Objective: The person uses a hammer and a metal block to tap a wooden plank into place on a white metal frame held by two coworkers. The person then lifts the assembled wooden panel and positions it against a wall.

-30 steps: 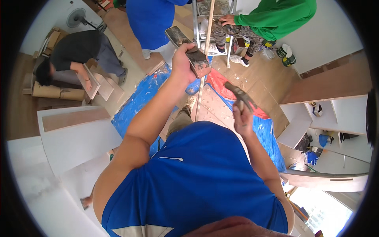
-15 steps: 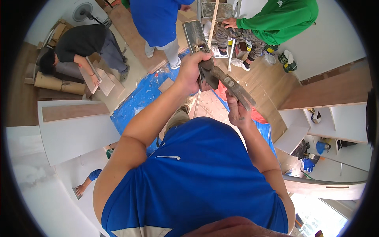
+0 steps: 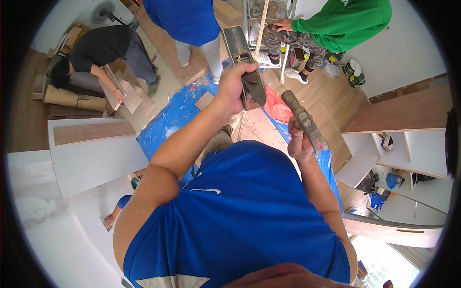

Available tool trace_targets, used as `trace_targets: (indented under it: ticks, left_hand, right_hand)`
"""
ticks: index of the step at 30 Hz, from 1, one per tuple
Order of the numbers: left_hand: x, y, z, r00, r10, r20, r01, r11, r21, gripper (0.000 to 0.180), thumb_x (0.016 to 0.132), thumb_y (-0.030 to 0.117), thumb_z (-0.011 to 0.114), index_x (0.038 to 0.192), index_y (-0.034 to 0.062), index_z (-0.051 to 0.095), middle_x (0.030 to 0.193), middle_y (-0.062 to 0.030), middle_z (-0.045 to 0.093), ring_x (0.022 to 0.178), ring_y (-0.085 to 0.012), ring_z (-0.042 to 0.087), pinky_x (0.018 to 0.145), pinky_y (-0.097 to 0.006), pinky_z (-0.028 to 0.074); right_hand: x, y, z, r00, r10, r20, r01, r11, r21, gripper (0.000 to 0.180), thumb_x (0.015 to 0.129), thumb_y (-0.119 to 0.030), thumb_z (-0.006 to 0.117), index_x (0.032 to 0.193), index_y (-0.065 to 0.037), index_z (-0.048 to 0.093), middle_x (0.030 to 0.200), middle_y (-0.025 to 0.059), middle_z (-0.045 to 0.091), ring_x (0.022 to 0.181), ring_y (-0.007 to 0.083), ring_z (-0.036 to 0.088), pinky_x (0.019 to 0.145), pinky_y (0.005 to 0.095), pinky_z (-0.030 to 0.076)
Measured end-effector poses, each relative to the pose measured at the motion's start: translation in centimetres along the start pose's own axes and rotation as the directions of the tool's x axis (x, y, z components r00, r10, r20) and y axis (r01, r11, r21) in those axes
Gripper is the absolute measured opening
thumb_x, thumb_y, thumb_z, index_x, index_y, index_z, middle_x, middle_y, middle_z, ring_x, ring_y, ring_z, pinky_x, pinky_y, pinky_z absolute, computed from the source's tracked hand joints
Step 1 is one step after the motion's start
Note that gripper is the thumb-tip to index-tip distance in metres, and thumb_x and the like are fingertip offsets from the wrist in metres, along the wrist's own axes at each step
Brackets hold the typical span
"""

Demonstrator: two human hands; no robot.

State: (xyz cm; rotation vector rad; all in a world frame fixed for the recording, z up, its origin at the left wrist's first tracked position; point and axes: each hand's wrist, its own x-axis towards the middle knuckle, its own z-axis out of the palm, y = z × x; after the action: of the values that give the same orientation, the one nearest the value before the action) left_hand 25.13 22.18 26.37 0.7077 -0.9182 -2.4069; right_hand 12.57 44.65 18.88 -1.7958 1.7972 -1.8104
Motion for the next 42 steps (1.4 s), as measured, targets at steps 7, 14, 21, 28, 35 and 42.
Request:
trace_targets:
  ticks: [7,14,21,28,35,42]
  left_hand:
    - [0.7,0.4,-1.3,0.969,0.220,0.115,-0.248,0.848,0.469,0.030,0.096,0.024,0.069,0.114,0.0015,0.063,0.082,-0.0092,0.070,0.062,-0.0204,0.069,0.049,-0.034,0.055]
    - [5.4,-6.2,-8.4,0.920,-0.104,-0.377,0.214,0.941,0.262,0.027,0.101,0.037,0.070,0.106,0.0116,0.061,0.082,-0.0072,0.069,0.068,-0.0199,0.069,0.055,-0.040,0.055]
    - [8.0,-12.6,-12.4,0.872,-0.360,-0.333,0.417,0.901,0.118,0.036,0.108,0.047,0.058,0.117,0.0120,0.064,0.099,-0.0138,0.076,0.080,-0.0310,0.077,0.068,-0.049,0.062]
    - [9.2,-18.9,-18.1,0.962,0.023,-0.271,0.138,0.816,0.562,0.054,0.110,0.035,0.051,0.143,-0.0076,0.056,0.105,-0.0184,0.073,0.094,-0.0313,0.071,0.088,-0.040,0.054]
    - [8.6,-22.4,-24.8,0.927,0.311,0.208,-0.326,0.399,0.857,0.087,0.089,0.009,0.069,0.165,-0.0043,0.029,0.157,-0.0281,0.045,0.141,-0.0432,0.048,0.118,-0.047,0.041]
    - [14.1,-23.8,-24.7,0.842,0.499,0.204,-0.399,0.323,0.858,0.109,0.075,0.015,0.090,0.164,-0.0016,0.030,0.160,-0.0277,0.044,0.146,-0.0462,0.047,0.120,-0.049,0.040]
  right_hand:
    - [-3.2,1.8,-0.3,0.933,0.335,-0.131,-0.325,0.941,0.091,0.021,0.106,-0.015,0.067,0.113,0.005,0.070,0.093,0.0104,0.065,0.078,0.0158,0.060,0.068,0.0313,0.048]
    - [-5.8,8.7,4.7,0.573,0.819,0.016,-0.793,0.550,0.262,0.019,0.101,-0.015,0.075,0.101,-0.006,0.059,0.078,0.0027,0.061,0.068,0.0109,0.061,0.060,0.0292,0.051]
    - [-1.0,14.1,12.2,0.360,0.897,0.257,-0.805,0.160,0.571,0.017,0.103,-0.014,0.071,0.109,-0.010,0.056,0.103,0.0046,0.067,0.096,0.0186,0.072,0.074,0.0367,0.061]
    - [-2.5,17.3,16.3,0.294,0.938,0.183,-0.874,0.187,0.448,0.020,0.098,-0.008,0.076,0.098,-0.011,0.057,0.084,-0.0009,0.060,0.070,0.0109,0.059,0.059,0.0300,0.051]
    - [-2.5,23.4,19.2,0.362,0.932,0.029,-0.870,0.327,0.370,0.019,0.094,-0.007,0.078,0.097,-0.007,0.059,0.082,0.0004,0.060,0.072,0.0127,0.059,0.066,0.0314,0.049]
    - [-1.9,26.4,21.0,0.657,0.738,-0.155,-0.753,0.649,-0.104,0.025,0.089,-0.011,0.082,0.107,-0.002,0.066,0.091,0.0129,0.071,0.080,0.0306,0.070,0.077,0.0414,0.056]
